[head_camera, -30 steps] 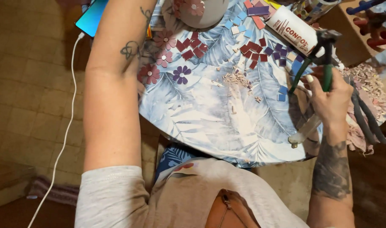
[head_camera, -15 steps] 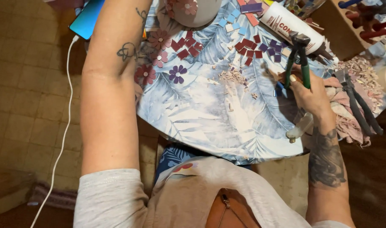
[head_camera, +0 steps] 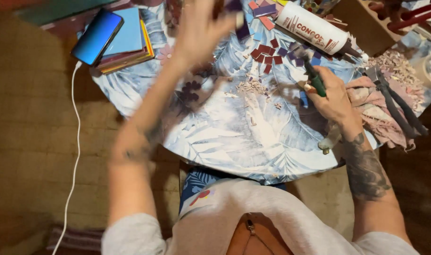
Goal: The person is using a tile nipper to cut small pieces of colored glass or ceramic tiles and arranging them into a mosaic pattern on a table.
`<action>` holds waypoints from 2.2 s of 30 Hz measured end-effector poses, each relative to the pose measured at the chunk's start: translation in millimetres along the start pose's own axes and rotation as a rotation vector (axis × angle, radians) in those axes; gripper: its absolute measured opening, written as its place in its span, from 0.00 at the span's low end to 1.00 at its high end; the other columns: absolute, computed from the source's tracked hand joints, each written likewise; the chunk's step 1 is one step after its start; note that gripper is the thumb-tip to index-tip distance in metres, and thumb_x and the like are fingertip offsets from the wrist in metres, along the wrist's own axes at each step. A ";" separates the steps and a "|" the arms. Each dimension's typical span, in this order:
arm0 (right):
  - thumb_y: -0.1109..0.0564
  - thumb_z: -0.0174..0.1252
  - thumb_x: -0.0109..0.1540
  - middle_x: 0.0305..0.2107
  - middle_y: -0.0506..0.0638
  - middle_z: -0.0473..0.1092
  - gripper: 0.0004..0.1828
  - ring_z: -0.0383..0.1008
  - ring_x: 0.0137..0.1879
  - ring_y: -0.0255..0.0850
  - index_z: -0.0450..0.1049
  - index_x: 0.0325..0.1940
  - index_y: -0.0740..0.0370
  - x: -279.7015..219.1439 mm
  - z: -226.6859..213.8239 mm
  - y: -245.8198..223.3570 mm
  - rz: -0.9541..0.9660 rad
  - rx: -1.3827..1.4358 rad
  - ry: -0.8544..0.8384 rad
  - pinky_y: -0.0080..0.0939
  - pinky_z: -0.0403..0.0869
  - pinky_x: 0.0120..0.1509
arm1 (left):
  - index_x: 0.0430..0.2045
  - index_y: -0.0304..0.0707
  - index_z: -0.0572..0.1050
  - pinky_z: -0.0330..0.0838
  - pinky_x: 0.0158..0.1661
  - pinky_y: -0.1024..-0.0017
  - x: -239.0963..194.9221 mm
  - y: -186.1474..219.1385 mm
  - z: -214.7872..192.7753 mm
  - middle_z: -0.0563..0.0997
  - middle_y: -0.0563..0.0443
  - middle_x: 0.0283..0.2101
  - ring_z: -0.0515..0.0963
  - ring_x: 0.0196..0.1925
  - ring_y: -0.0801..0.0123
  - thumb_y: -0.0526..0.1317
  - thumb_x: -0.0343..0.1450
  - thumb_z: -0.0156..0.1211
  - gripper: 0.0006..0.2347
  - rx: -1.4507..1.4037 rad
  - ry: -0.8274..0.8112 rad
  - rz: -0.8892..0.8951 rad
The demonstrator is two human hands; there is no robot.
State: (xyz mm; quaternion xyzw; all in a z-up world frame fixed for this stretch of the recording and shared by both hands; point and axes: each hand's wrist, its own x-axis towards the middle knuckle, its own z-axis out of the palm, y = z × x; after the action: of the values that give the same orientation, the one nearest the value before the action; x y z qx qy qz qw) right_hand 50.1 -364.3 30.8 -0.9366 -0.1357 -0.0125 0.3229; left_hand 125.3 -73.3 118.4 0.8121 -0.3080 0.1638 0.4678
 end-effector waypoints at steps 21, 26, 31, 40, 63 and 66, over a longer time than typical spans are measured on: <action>0.59 0.51 0.43 0.26 0.60 0.67 0.20 0.70 0.30 0.57 0.70 0.39 0.64 -2.4 -2.6 -22.7 -0.019 -0.059 -0.358 0.48 0.68 0.33 | 0.25 0.33 0.60 0.78 0.28 0.71 -122.3 19.1 74.5 0.76 0.42 0.26 0.78 0.27 0.64 0.30 0.63 0.52 0.07 -1.064 0.313 -0.803; 0.59 0.51 0.43 0.24 0.58 0.67 0.19 0.70 0.28 0.54 0.71 0.38 0.64 -2.5 0.2 -22.0 0.006 -0.085 -0.372 0.45 0.68 0.32 | 0.26 0.33 0.60 0.78 0.29 0.73 -123.3 21.7 76.6 0.76 0.41 0.26 0.78 0.28 0.65 0.31 0.64 0.52 0.06 -1.053 0.326 -0.801; 0.60 0.50 0.44 0.24 0.59 0.67 0.19 0.70 0.28 0.52 0.71 0.39 0.66 -3.4 0.7 -22.5 0.025 -0.054 -0.389 0.44 0.68 0.32 | 0.25 0.33 0.60 0.77 0.28 0.73 -126.1 18.8 79.2 0.76 0.42 0.26 0.78 0.28 0.65 0.31 0.64 0.52 0.06 -1.057 0.324 -0.791; 0.59 0.50 0.45 0.23 0.58 0.67 0.16 0.70 0.28 0.54 0.70 0.35 0.64 -4.4 4.0 -17.2 0.017 -0.076 -0.379 0.45 0.69 0.32 | 0.26 0.33 0.60 0.77 0.29 0.75 -126.4 19.7 80.2 0.77 0.41 0.25 0.78 0.28 0.66 0.31 0.64 0.52 0.07 -1.053 0.311 -0.784; 0.60 0.49 0.45 0.21 0.59 0.66 0.13 0.69 0.25 0.53 0.70 0.32 0.65 -4.3 3.2 -24.2 0.007 -0.057 -0.383 0.43 0.68 0.28 | 0.27 0.33 0.60 0.77 0.30 0.74 -133.2 17.0 81.5 0.77 0.41 0.27 0.78 0.29 0.67 0.31 0.64 0.52 0.07 -1.057 0.315 -0.777; 0.60 0.50 0.46 0.24 0.60 0.67 0.14 0.70 0.28 0.54 0.70 0.34 0.65 -5.6 4.8 -20.3 0.012 -0.056 -0.378 0.43 0.69 0.30 | 0.26 0.33 0.60 0.77 0.30 0.74 -134.2 15.6 82.1 0.76 0.41 0.27 0.78 0.29 0.67 0.31 0.64 0.52 0.07 -1.062 0.315 -0.775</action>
State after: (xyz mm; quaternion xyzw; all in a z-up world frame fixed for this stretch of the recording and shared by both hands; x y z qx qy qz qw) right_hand 39.1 -347.4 38.6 -0.9316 -0.1880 0.1615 0.2658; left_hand 11.8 -103.3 12.6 0.4903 0.0386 -0.0730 0.8676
